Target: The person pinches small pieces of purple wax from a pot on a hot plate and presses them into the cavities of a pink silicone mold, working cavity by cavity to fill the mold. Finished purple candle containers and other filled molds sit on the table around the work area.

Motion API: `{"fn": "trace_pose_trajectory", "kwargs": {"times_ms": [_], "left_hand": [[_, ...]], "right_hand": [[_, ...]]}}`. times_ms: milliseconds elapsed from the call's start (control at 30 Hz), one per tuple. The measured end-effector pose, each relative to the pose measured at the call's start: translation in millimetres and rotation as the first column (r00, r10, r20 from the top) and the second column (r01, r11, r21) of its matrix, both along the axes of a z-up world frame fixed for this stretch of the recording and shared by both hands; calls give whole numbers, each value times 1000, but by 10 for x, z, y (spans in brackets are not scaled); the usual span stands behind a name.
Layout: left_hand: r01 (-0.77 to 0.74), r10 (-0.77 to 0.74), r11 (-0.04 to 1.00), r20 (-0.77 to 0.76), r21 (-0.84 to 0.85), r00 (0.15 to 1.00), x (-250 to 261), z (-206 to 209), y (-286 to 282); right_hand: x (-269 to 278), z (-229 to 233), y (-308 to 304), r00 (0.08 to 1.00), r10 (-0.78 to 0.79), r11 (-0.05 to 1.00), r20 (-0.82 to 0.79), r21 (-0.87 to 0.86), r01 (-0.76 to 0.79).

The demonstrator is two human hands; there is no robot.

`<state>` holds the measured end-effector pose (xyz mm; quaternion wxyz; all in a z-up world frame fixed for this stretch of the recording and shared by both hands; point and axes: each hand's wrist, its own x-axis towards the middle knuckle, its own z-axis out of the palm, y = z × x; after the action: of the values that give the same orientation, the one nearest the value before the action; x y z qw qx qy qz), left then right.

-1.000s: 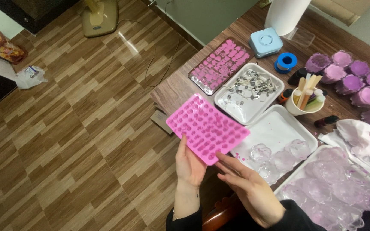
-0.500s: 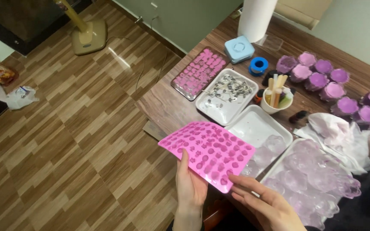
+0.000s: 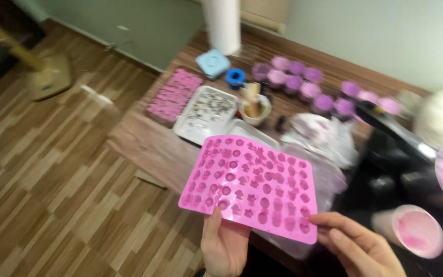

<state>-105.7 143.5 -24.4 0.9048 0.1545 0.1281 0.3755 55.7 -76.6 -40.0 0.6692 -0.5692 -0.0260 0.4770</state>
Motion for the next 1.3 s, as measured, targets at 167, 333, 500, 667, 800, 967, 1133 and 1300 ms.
{"fn": "trace_pose_trajectory", "kwargs": {"times_ms": [167,333,500,667,800,967,1133,1300], "left_hand": [[131,-139,986,-84,-103,987,-18,-150,-455],[260,-282,950,-112,-175,953,-59,-247,-844],[391,-415,907,-160,-159,896,-132,-370,-1171],[595,-609,793,-217,-132,763,-212,-360,-1396],[769,-765,629,-268,-115,586,-216,-408,-1541],[859,-823,502,-359,-95,441,-80,-441,-1665],[892,-786,451,-490,-37,377,42,-505,-1720],[892,-599,378,-669,247,439,181,-447,-1634]], "right_hand": [[-157,189,-610,961,-123,985,249,-84,148],[-337,185,-1167,903,-218,957,370,-102,272],[-483,-103,-1832,860,-307,930,408,-63,362],[-669,-256,-2396,778,-490,858,392,64,509],[-726,-215,-2718,719,-548,814,428,73,576],[-808,-414,-3039,686,-556,793,470,51,607],[-697,-225,-2858,729,-507,751,459,-179,635],[-607,-237,-2728,743,-451,790,494,-167,590]]}}
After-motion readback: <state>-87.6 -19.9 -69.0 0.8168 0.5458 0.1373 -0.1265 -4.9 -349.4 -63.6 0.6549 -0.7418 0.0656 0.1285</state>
